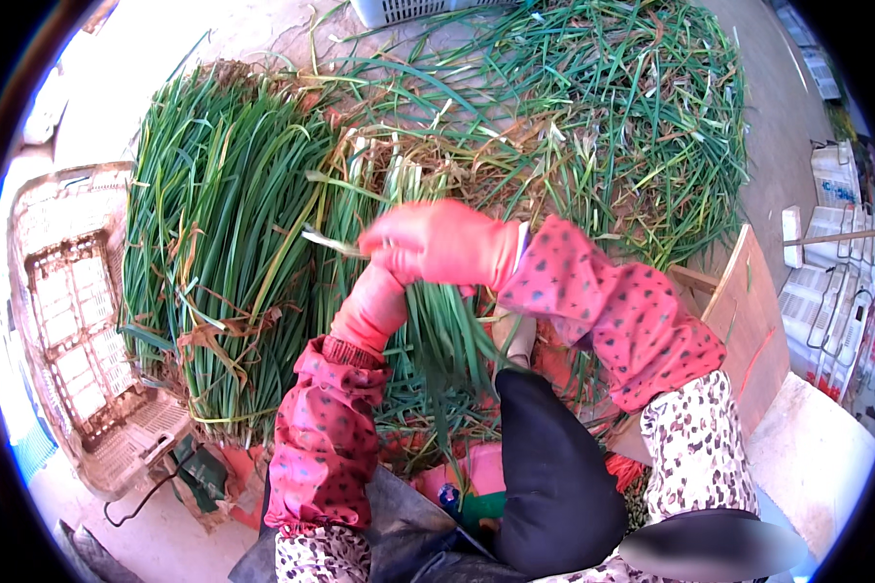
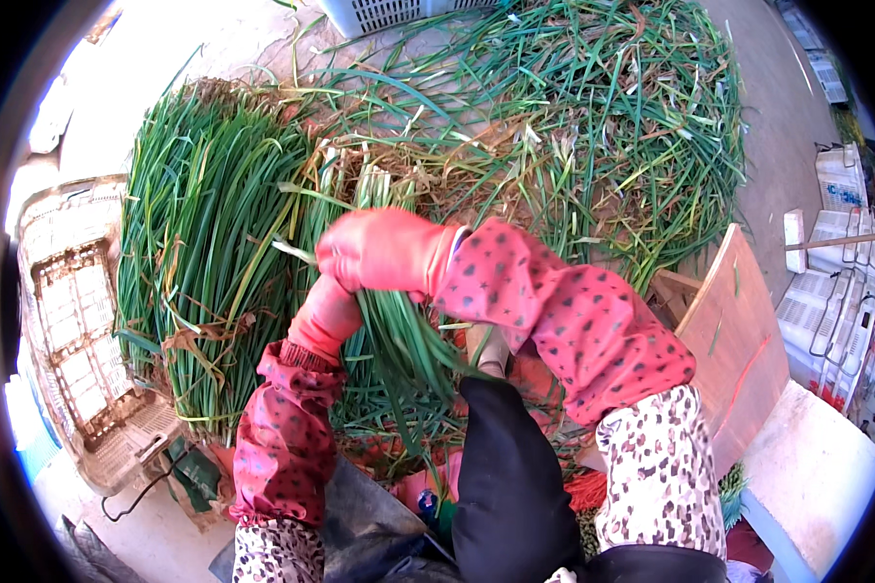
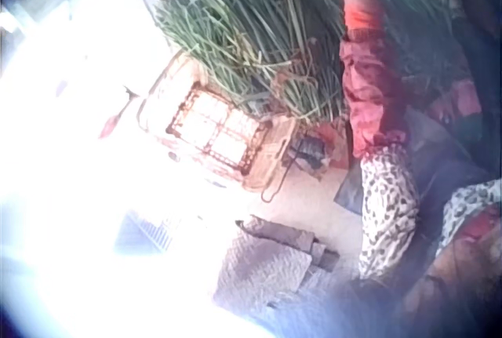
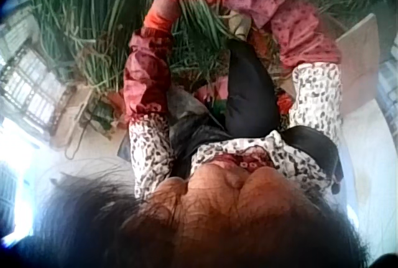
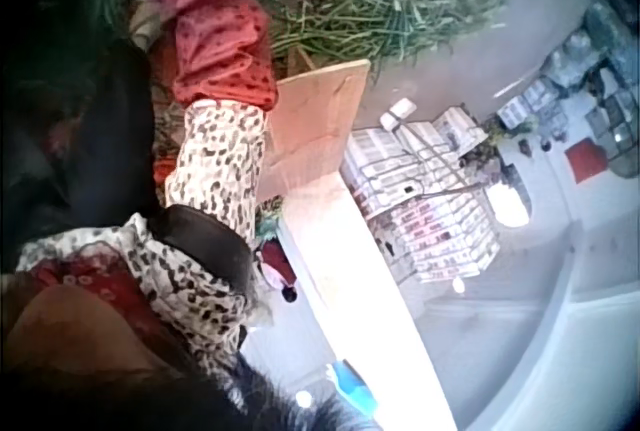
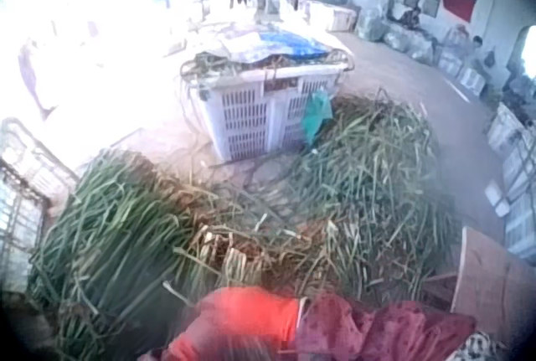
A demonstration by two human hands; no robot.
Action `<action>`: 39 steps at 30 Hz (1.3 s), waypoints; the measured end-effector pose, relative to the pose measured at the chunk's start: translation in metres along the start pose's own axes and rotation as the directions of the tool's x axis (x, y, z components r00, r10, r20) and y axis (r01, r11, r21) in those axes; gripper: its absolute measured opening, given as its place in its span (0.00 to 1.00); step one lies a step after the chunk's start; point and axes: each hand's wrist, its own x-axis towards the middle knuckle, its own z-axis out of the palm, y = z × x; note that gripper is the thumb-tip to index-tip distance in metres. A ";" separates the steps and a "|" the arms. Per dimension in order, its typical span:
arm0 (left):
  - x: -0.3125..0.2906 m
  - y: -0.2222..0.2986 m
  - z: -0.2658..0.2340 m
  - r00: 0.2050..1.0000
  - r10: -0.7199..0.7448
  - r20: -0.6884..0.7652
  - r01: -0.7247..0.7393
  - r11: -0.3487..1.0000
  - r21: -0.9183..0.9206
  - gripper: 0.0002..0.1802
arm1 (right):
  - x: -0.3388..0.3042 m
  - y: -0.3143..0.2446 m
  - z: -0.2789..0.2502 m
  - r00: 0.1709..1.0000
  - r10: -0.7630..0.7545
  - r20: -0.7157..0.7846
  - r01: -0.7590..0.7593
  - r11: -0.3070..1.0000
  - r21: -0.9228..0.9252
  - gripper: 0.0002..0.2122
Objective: The person sorts through bundles of green leafy vegetables by hand, removes individual stalks to clean or inspect them, and then bundles them together using red ties on a small wooden board.
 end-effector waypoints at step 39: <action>-0.052 -0.040 0.017 0.814 -0.011 -0.581 0.190 0.950 0.248 0.09 | -0.029 0.153 0.017 0.568 0.727 -0.386 -0.800 0.598 -0.051 0.19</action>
